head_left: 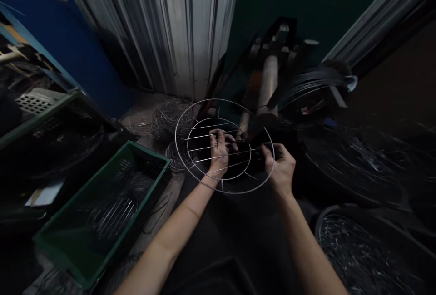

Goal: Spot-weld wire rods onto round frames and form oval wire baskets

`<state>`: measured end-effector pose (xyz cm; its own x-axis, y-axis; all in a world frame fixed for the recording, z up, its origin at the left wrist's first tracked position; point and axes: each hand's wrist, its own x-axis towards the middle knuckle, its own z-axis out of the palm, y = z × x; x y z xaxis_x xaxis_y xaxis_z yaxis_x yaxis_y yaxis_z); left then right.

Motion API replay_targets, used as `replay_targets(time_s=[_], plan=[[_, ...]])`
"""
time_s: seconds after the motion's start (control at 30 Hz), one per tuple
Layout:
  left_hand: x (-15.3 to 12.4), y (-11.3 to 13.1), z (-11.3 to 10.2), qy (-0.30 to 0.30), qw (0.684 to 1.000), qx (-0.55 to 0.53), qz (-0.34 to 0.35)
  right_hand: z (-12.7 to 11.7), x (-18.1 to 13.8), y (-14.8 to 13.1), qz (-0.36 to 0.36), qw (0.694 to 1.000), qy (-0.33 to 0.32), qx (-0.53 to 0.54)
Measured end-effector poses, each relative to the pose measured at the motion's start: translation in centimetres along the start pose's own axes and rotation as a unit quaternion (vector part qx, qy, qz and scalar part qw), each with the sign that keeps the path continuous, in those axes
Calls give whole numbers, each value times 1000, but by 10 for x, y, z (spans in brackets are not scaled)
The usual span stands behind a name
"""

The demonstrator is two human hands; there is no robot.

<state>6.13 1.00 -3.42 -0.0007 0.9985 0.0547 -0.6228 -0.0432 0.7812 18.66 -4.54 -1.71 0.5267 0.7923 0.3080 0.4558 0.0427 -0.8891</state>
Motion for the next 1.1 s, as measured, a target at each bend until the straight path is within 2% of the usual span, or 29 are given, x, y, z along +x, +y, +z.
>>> replay_targets(time_s=[0.13,0.27,0.53,0.67,0.83,1.0,1.1], plan=[[12,1,3,8,1000,-5,15,12,12,-1,8,998,38,-40],[19,3,6,4,1000,-16,24,16,17,-3,5,997,47,-59],[23,-4,1,5,999,-35,27,18,22,-3,-14,998,39,-45],[23,-4,-9,-21,999,-33,15,14,23,-3,-38,999,5,-21],[24,1,-14,-48,999,-10,-19,0,21,2,-24,1000,-13,-7],[25,-1,-15,-62,998,-9,11,-33,0,11,15,1000,-17,-10],[25,-3,-15,-62,998,-3,22,-50,-22,11,29,998,-42,-37]])
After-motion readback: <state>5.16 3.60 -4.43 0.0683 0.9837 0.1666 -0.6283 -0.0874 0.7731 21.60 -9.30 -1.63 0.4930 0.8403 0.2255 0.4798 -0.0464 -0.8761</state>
